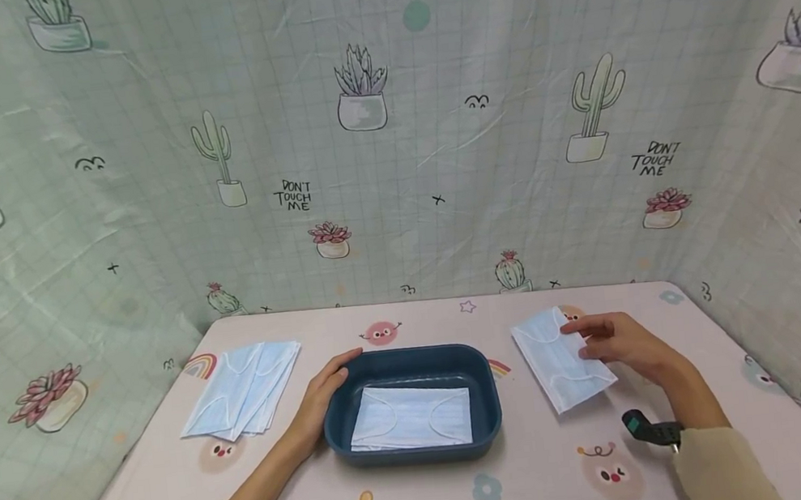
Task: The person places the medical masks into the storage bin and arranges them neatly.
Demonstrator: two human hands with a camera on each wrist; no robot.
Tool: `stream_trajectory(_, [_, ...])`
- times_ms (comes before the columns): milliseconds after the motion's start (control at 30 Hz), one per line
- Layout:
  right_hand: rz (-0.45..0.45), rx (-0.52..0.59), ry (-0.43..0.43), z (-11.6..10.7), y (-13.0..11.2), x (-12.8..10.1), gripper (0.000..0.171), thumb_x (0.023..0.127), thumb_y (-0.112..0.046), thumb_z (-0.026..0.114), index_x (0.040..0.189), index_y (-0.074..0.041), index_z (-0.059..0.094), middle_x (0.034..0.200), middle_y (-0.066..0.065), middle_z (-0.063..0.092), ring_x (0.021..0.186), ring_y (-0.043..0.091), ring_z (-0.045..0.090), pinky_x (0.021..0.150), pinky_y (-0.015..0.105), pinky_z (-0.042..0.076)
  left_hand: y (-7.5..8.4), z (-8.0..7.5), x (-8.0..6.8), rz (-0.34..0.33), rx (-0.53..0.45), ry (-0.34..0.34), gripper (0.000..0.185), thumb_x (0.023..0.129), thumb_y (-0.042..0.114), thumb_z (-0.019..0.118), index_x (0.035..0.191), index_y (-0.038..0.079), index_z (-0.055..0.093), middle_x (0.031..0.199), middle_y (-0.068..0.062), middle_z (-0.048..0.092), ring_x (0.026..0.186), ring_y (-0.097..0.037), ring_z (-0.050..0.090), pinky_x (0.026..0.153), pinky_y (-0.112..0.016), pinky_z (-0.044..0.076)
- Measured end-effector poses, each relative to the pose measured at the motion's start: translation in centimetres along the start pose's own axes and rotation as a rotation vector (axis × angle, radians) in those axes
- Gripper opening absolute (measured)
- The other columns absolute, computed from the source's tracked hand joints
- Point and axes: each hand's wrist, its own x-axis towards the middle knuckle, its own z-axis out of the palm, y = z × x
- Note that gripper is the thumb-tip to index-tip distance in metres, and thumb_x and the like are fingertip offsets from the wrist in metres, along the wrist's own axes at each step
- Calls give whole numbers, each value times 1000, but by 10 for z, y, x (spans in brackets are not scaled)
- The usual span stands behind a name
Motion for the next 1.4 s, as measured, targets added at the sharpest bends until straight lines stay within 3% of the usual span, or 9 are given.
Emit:
stream_trajectory(333, [-48,2,0,-2,-19,-3,50,97,-17,70,143,-2,59,158,30,41,137,38,48,90,11,48,2,0,-1,5,-7,-7,41,111,25,37,149,24,54,158,0,51,154,-25,37,129,-54,20])
stream_trajectory(567, [-92,25,-1,-1,-32,-3,50,97,-17,70,143,-3,58,157,27,45,120,0,56,91,12,50,2,0,0,-2,-5,4,41,111,26,38,149,24,55,158,0,51,154,-24,37,129,-53,20])
stream_trajectory(667, [-105,29,0,0,-36,-2,50,97,-17,70,144,-3,58,155,27,48,113,-8,55,91,13,51,2,0,0,-8,-10,8,41,111,25,39,148,25,55,158,1,51,155,-24,37,130,-52,20])
stream_trajectory(1133, [-138,72,2,6,-60,-2,51,94,-13,73,142,-2,59,150,26,51,106,10,61,88,20,57,2,1,1,-12,-6,8,41,111,25,38,149,25,55,159,1,50,155,-24,36,130,-53,20])
stream_trajectory(1400, [-169,127,-20,11,-66,0,49,93,-9,73,139,2,60,126,-8,65,97,15,63,83,22,59,1,1,1,-10,-10,8,41,111,25,38,148,24,55,159,1,50,155,-24,35,130,-53,20])
